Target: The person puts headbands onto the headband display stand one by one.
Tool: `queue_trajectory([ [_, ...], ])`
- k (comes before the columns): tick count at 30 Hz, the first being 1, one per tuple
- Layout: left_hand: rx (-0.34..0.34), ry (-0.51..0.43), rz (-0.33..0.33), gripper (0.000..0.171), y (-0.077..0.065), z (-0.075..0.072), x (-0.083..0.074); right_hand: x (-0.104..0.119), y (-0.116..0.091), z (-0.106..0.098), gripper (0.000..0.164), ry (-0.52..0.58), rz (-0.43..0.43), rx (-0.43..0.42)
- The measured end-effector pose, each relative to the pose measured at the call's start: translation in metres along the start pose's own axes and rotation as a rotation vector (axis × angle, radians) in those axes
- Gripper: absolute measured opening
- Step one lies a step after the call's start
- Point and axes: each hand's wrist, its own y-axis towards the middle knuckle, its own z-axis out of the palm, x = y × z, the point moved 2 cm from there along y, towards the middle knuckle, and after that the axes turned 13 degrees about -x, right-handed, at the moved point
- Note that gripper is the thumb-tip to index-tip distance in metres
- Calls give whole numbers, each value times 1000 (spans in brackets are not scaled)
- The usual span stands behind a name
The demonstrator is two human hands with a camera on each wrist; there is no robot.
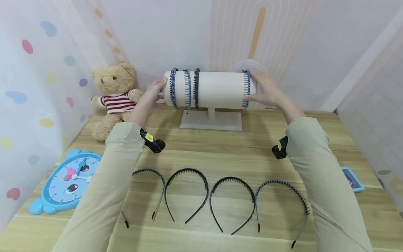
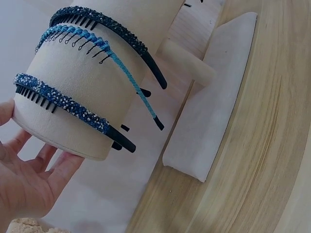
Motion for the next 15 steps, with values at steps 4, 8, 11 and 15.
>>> queue_trajectory([
  [4,-2,-3,-8,50,0,-1,0,11,11,3,88,-55,-59,106],
  [8,-6,-10,-16,49,0,-1,-1,29,25,11,89,-170,-81,146],
  [11,-12,-19,-16,49,0,0,-1,42,36,18,89,-205,-84,173],
  [15,-22,-32,-17,49,1,1,0,55,46,27,88,-214,-109,188],
])
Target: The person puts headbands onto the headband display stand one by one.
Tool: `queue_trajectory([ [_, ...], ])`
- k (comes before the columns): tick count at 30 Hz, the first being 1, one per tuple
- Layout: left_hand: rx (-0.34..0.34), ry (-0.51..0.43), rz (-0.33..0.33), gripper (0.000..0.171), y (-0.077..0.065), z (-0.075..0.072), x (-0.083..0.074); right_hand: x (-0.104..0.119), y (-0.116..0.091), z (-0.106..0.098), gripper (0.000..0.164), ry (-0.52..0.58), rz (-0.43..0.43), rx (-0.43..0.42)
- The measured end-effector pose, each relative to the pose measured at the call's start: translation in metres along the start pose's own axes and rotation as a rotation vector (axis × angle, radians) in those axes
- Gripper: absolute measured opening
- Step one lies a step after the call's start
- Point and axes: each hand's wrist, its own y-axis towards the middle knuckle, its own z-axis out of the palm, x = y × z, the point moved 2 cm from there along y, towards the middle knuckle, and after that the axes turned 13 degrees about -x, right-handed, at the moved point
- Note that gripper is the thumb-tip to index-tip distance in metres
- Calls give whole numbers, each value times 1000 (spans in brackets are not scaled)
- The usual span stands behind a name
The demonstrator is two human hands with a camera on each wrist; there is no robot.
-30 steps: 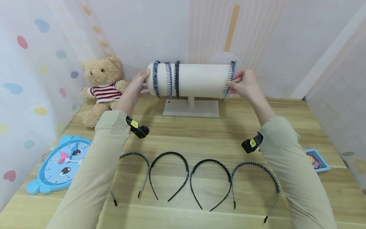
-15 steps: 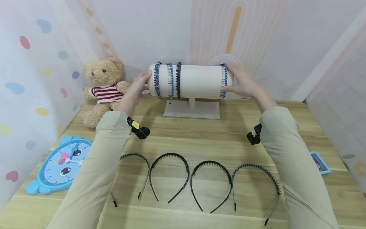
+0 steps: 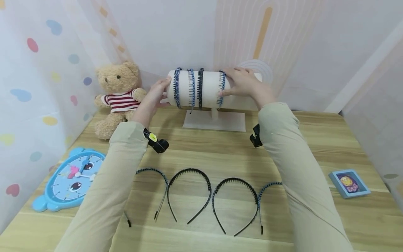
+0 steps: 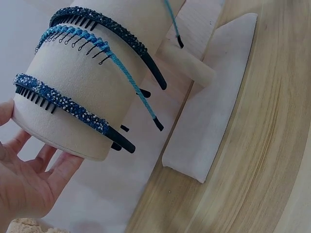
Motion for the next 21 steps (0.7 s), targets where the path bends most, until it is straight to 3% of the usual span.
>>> queue_trajectory([
  [10,7,1,-15,49,0,8,-2,14,10,5,86,2,-45,-15],
  [15,18,11,-24,50,0,9,-2,17,10,7,91,-48,-48,21],
  [21,34,31,-15,51,1,4,-1,-3,-15,-3,108,109,29,-35],
])
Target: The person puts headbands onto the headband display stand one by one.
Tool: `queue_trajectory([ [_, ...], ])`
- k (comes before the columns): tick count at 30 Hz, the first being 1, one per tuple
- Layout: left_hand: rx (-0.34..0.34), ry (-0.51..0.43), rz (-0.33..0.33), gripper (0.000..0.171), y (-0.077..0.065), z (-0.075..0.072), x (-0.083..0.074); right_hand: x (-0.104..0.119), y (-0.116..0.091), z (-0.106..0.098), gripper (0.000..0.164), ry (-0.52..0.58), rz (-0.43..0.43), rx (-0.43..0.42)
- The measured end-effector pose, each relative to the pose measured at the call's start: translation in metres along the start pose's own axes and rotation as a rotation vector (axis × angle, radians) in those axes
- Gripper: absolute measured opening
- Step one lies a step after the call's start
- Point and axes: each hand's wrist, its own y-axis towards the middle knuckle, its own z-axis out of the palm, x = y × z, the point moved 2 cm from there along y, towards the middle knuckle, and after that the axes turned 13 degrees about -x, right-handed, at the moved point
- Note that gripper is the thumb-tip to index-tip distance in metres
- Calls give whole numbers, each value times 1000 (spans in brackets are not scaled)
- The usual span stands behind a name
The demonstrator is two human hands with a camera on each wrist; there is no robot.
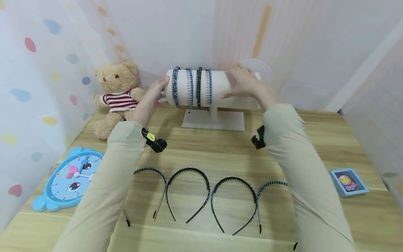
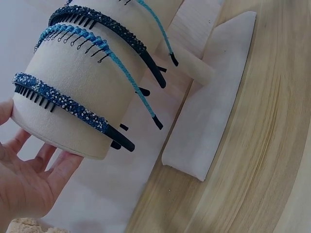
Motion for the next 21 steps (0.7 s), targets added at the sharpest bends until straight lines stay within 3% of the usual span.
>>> queue_trajectory([
  [4,-10,5,2,52,2,-8,-1,-23,-26,-6,120,85,25,-57],
  [6,-16,-1,-4,52,3,-11,-1,-36,-41,-4,129,92,23,-37],
  [8,-18,-8,-4,52,3,-14,-1,-46,-59,1,131,79,56,83],
  [10,-19,-14,-4,52,2,-15,-1,-54,-79,9,123,49,80,281],
  [13,-18,-19,-4,52,2,-17,0,-59,-109,28,94,-10,108,623],
  [15,-21,-22,-10,52,1,-17,1,-60,-124,42,70,-17,103,769],
  [18,-19,-23,-15,52,1,-16,1,-58,-143,60,46,-50,115,867],
  [21,-17,-21,-24,52,2,-13,0,-58,-156,72,31,-129,109,859],
])
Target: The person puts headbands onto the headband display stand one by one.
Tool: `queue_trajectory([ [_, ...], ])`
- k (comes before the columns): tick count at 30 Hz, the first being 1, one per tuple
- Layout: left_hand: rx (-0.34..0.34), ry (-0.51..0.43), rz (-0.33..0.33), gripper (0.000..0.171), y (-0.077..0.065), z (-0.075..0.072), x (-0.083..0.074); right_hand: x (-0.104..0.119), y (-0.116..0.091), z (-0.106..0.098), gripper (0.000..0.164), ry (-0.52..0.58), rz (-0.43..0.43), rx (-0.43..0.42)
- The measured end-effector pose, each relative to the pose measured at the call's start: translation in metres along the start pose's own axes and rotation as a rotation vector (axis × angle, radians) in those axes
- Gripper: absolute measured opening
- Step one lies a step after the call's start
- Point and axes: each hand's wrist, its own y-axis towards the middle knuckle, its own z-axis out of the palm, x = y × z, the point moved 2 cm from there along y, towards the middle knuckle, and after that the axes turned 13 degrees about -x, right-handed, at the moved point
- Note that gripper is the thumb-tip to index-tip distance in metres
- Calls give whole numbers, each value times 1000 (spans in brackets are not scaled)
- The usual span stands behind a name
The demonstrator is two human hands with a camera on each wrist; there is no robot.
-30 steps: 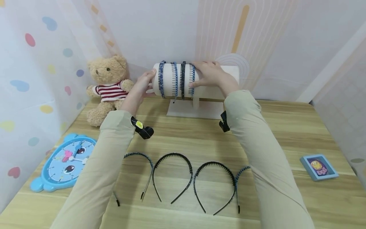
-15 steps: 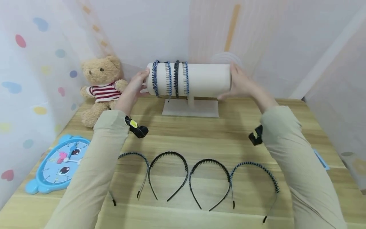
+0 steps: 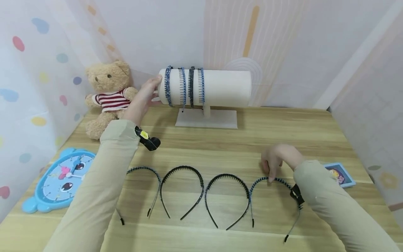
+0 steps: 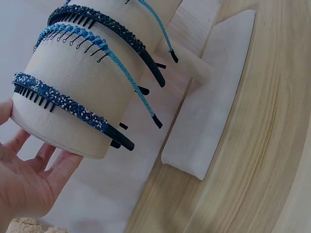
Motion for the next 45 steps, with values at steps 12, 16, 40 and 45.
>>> queue_trajectory([
  [12,1,19,-1,52,0,0,0,-45,-9,-18,13,200,50,-220],
  [16,9,20,9,54,0,-1,0,-61,-21,-45,26,330,95,-327],
  [40,0,-10,31,51,0,2,1,8,6,-147,14,1419,247,-1186],
  [45,-3,-13,27,50,0,0,1,12,23,-148,45,1052,297,-1304],
])
